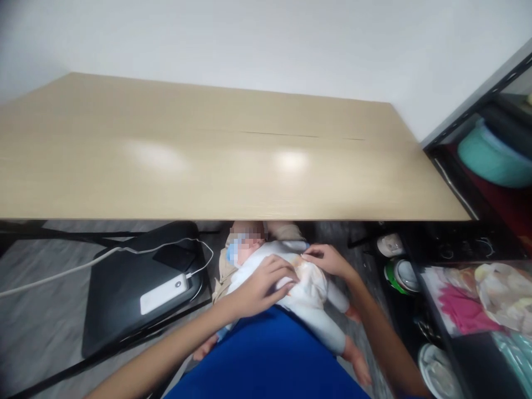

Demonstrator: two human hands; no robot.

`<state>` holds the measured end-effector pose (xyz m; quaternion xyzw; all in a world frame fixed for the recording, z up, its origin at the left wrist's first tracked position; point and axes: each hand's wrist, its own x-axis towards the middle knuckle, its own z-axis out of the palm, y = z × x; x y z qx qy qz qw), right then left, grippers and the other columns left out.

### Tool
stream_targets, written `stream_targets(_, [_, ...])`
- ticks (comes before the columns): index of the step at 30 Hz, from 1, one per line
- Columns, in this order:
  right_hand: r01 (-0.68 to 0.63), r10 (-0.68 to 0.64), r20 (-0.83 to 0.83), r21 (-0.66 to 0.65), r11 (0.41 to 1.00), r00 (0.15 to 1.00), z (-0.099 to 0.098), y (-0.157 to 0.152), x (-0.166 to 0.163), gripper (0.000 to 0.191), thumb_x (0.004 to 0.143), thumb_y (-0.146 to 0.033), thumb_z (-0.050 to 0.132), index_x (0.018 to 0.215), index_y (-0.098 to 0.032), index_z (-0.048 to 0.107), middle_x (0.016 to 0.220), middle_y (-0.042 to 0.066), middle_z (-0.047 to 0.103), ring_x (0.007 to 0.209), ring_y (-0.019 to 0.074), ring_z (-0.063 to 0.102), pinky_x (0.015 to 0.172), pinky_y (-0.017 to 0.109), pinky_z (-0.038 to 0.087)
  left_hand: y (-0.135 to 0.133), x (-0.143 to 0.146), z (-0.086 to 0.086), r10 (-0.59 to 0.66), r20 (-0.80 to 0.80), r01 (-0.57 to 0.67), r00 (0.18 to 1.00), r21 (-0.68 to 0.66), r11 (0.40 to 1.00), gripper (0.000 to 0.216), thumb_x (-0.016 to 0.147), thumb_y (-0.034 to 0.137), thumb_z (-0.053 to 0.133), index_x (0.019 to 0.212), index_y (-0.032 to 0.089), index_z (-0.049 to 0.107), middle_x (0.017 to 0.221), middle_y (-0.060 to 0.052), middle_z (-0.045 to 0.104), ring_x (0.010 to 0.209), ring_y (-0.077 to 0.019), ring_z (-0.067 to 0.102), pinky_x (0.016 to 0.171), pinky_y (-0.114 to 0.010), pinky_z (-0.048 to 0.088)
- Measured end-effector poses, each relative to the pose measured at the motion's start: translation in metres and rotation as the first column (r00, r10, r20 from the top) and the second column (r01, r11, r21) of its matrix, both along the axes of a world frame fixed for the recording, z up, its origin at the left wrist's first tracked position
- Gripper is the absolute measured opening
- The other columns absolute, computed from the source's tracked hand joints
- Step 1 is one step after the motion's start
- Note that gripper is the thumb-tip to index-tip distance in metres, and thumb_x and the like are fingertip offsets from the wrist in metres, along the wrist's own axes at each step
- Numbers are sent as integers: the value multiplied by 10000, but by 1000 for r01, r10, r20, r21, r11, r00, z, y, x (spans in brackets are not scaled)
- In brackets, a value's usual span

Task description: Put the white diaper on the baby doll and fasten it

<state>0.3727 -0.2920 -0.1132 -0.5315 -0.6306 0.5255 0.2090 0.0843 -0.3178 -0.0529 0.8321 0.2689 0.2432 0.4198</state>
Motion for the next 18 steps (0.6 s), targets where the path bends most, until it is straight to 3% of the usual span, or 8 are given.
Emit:
stream_targets(4, [-25,24,40,37,999,999,-2,8,-4,452,968,-630,729,922,-202,869,943,83,847,913,272,753,837,385,575,-14,-7,-13,110,75,-107,991,-50,993,218,1166,336,576,1240,250,762,1214,-76,794,1170,-248,661,1079,-407,491])
stream_targets(7, [42,-48,88,68,997,995,-14,13,-1,449,959,-638,731,919,-206,847,909,70,840,860,254,748,813,376,579,-18,-7,-19,175,105,-168,979,-76,983,212,1169,339,582,1233,243,760,1205,-85,796,1164,-246,676,1063,-407,508])
stream_targets(10, [152,-162,121,88,984,979,-25,14,6,448,951,-657,709,899,-223,810,885,70,844,857,268,771,840,406,612,-19,-10,-17,189,147,-179,971,-78,981,215,1170,361,582,1170,235,755,1161,-97,808,1132,-248,700,1046,-413,529])
stream_targets(13, [188,-205,114,147,971,972,-15,10,7,411,1000,-613,682,1088,-241,835,1059,101,869,1007,304,796,967,474,632,-22,-20,-11,146,200,-138,969,-54,989,195,1160,357,593,1148,239,748,1112,-105,819,1101,-251,726,1030,-417,552])
stream_targets(15, [91,-106,66,198,976,992,4,3,2,424,1035,-567,683,1305,-270,820,1279,118,846,1178,323,781,1096,511,606,-27,-32,-7,91,229,-88,969,-23,996,160,1149,322,607,1154,247,747,1103,-108,826,1075,-246,745,1011,-414,562])
stream_targets(18, [-212,210,32,239,948,977,36,-7,-13,461,1067,-532,699,1473,-324,765,1517,99,750,1414,332,685,1247,518,521,-38,-50,-3,-1,255,0,967,5,1000,112,1119,244,644,1161,260,746,1091,-101,839,1003,-231,762,974,-405,561])
